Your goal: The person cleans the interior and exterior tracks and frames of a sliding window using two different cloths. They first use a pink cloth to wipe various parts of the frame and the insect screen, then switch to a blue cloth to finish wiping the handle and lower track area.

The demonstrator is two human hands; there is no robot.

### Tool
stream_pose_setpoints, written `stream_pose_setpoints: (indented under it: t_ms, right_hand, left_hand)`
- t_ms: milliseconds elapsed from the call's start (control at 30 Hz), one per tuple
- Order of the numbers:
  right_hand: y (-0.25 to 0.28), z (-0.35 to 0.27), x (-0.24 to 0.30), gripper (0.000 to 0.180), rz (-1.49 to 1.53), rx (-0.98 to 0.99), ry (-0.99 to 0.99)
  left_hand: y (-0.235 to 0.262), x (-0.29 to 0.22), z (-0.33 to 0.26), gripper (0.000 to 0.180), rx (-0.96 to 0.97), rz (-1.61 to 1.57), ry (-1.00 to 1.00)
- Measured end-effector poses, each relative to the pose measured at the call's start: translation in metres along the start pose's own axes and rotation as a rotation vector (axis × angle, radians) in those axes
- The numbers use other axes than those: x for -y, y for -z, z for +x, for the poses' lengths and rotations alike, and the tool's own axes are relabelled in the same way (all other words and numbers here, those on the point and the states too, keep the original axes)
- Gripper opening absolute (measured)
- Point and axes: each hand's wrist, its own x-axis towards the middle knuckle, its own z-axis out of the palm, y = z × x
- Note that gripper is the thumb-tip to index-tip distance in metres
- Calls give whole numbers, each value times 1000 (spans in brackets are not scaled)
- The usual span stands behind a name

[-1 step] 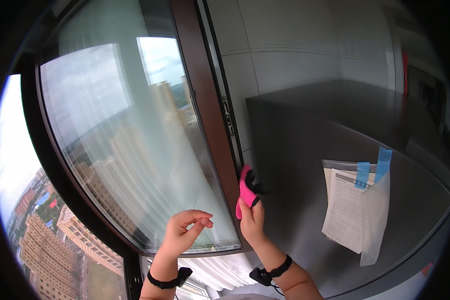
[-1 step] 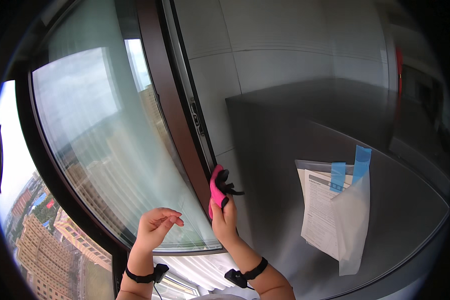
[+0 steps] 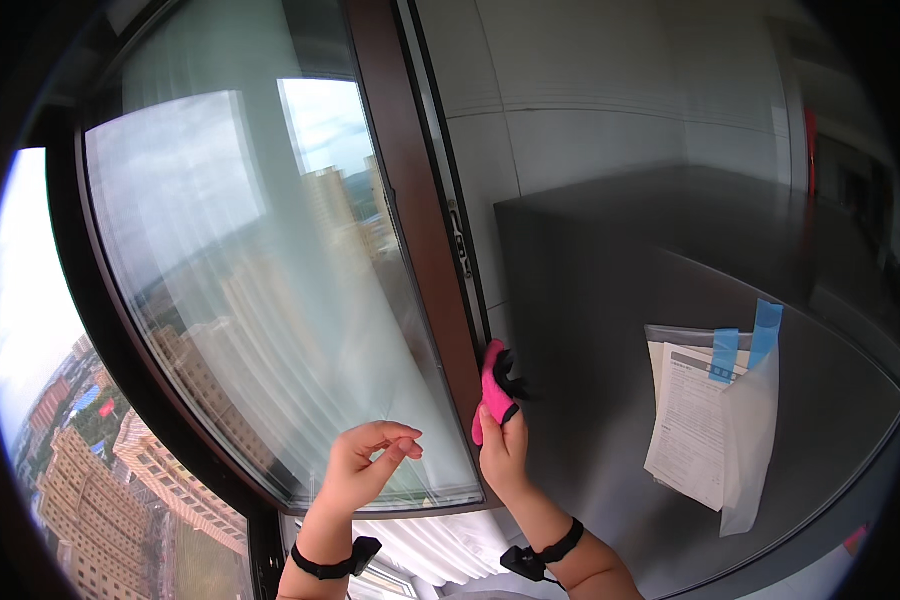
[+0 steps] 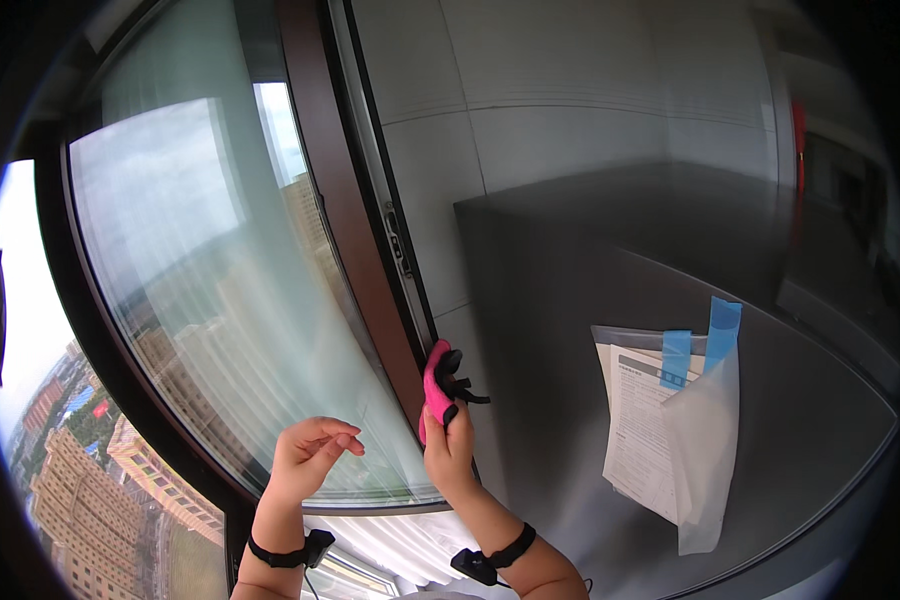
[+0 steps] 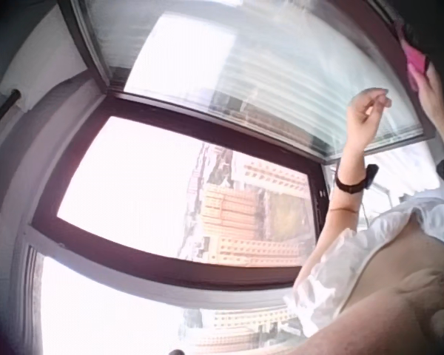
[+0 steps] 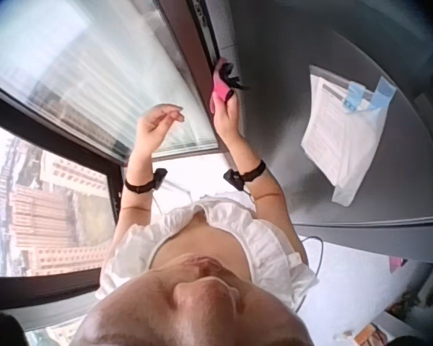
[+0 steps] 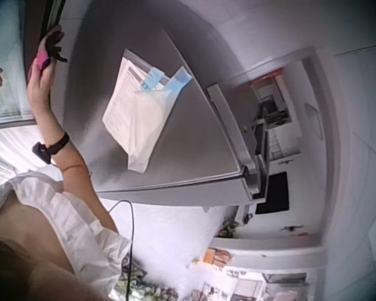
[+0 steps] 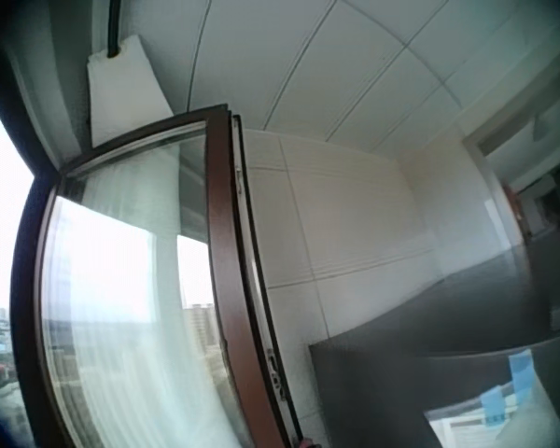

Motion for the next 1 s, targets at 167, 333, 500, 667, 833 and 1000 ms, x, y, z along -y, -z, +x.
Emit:
stream_pose_setpoints:
  t_ms: [167,333,500,667,833,1000]
  right_hand:
    - [-26,27,34,27,-358,-10,222]
    - [-53,94,95,26,30,-50,203]
    - [-63,126,104,30,18,-59,314]
    - [-109,199,163,30,-132,39,445]
    - [-148,276,241,31,-109,109,439]
    - [-132,272,218,29,-430,-8,560]
  left_hand:
    - [20,-10,8,14,-31,5,-10]
    - [14,-47,23,14,-8,154,-131]
    - [25,-67,40,18,11,276,-248]
    - [29,-108,67,19,-40,351,-441]
    - [40,-139,86,24,-73,586,-622]
    - [53,-142,97,24,-145,593,-634]
